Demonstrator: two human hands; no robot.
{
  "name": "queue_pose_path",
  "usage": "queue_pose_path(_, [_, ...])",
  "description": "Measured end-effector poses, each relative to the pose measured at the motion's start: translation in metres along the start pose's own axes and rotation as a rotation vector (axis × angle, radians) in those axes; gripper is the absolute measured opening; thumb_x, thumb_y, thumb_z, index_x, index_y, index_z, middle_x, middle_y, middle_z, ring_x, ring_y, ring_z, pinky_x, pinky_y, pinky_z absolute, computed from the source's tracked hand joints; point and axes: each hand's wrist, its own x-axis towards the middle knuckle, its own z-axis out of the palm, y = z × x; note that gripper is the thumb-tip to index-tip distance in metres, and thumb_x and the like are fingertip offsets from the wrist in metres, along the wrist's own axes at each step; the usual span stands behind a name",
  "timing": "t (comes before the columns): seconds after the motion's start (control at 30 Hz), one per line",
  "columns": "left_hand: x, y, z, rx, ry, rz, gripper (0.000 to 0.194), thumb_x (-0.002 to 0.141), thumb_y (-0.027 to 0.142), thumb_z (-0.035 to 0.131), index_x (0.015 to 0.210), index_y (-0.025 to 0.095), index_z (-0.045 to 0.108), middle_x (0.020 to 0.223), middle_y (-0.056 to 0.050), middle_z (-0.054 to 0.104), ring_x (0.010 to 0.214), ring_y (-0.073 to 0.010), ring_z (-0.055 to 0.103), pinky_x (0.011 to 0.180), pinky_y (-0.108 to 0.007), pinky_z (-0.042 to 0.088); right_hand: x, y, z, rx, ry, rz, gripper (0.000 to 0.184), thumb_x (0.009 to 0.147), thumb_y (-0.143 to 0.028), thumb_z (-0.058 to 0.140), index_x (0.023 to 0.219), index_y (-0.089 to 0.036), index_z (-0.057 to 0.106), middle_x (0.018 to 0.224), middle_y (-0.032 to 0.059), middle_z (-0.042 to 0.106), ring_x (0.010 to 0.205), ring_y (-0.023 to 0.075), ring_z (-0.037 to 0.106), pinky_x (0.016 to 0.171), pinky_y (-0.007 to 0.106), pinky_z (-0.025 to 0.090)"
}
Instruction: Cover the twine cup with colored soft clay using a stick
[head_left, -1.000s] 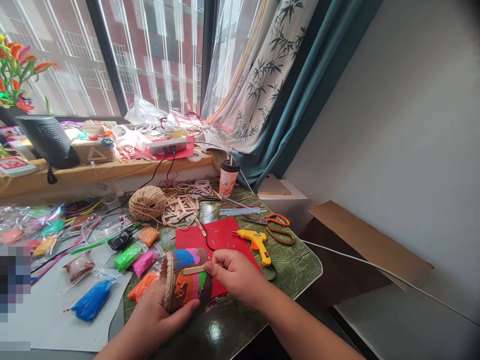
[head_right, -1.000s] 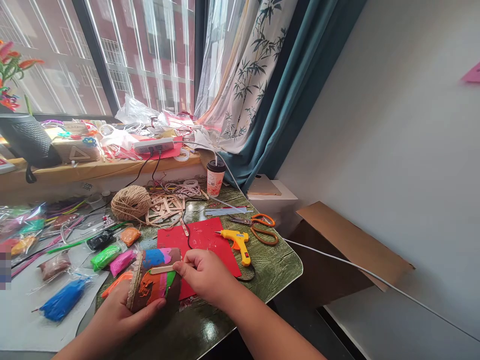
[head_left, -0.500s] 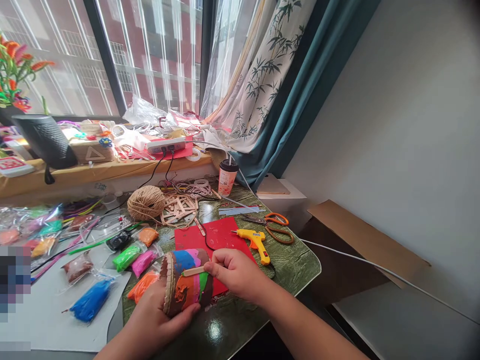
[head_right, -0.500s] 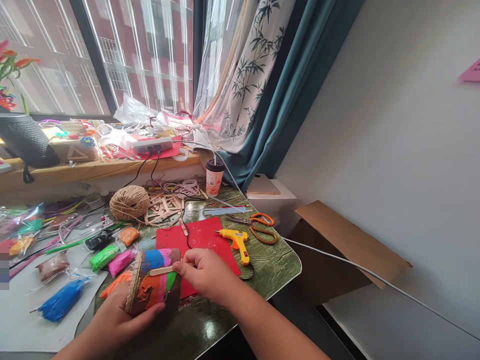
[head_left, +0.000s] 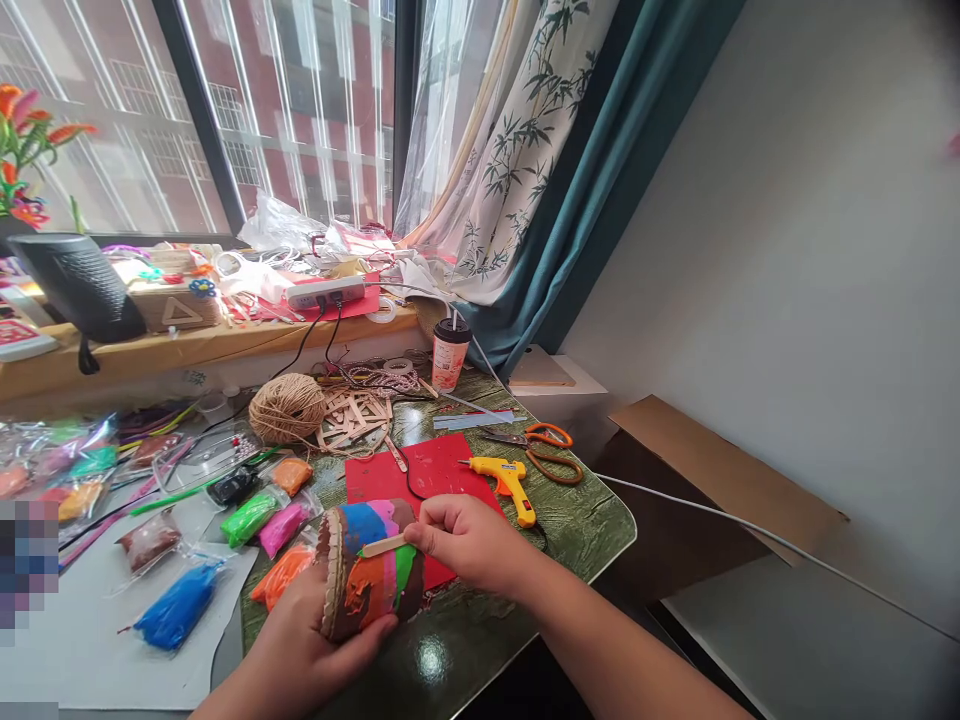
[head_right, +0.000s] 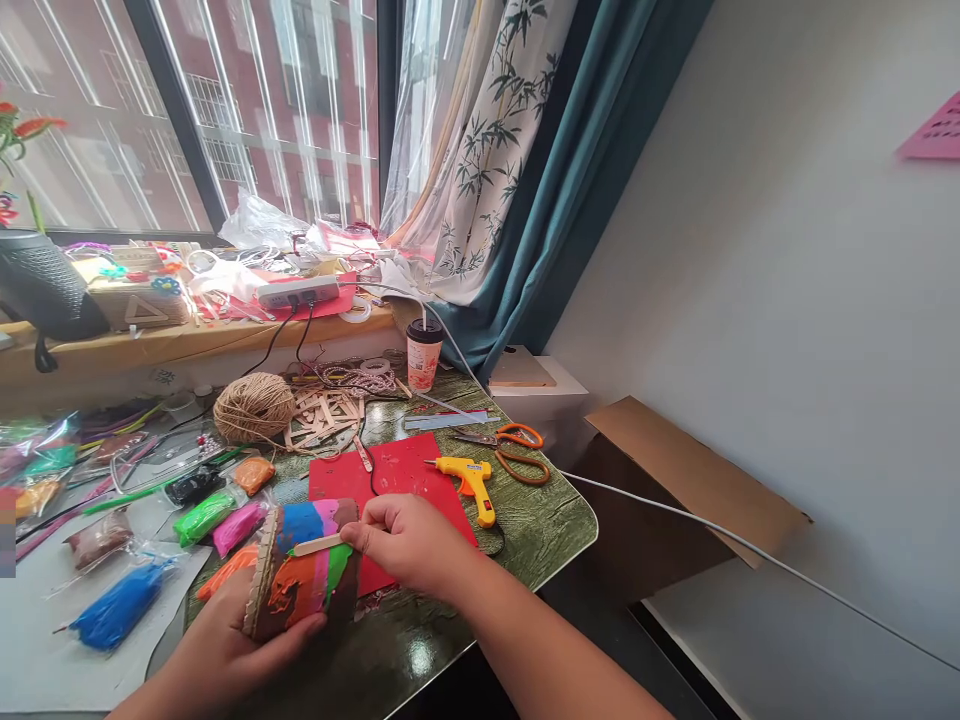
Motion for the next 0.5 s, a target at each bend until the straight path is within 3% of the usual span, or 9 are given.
queue_pose_path(0.27, [0.001,0.0013,-0.0004,0.051,-0.03,0.092,0.016,0.089,0.032,0.071,0.077,0.024,0.079,0.069,-0.002,0.08,0.057,-0.018,0.07,0.059,-0.026,0.058,0.0023,0.004,-0.0039,0.046,-0.043,0.064,0.073,0.078,-0.091,0.069,0.066,-0.023,0.046,0.065,-0.0068,0.037,0.064,0.0131,0.033,0.058,0.028,0.024])
queue_pose_path(0.5, [0.0042,0.0042,-0.0006,0.048,0.072,0.209,0.015,0.087,0.026,0.069,0.073,0.023,0.074,0.063,0.002,0.075,0.049,-0.0129,0.062,0.051,-0.02,0.052,0.0042,0.0089,-0.0038,0.077,-0.057,0.083,0.073,0.077,-0.091,0.071,0.067,-0.023,0.047,0.065,-0.0068,0.037,0.063,0.0131,0.032,0.058,0.028,0.023])
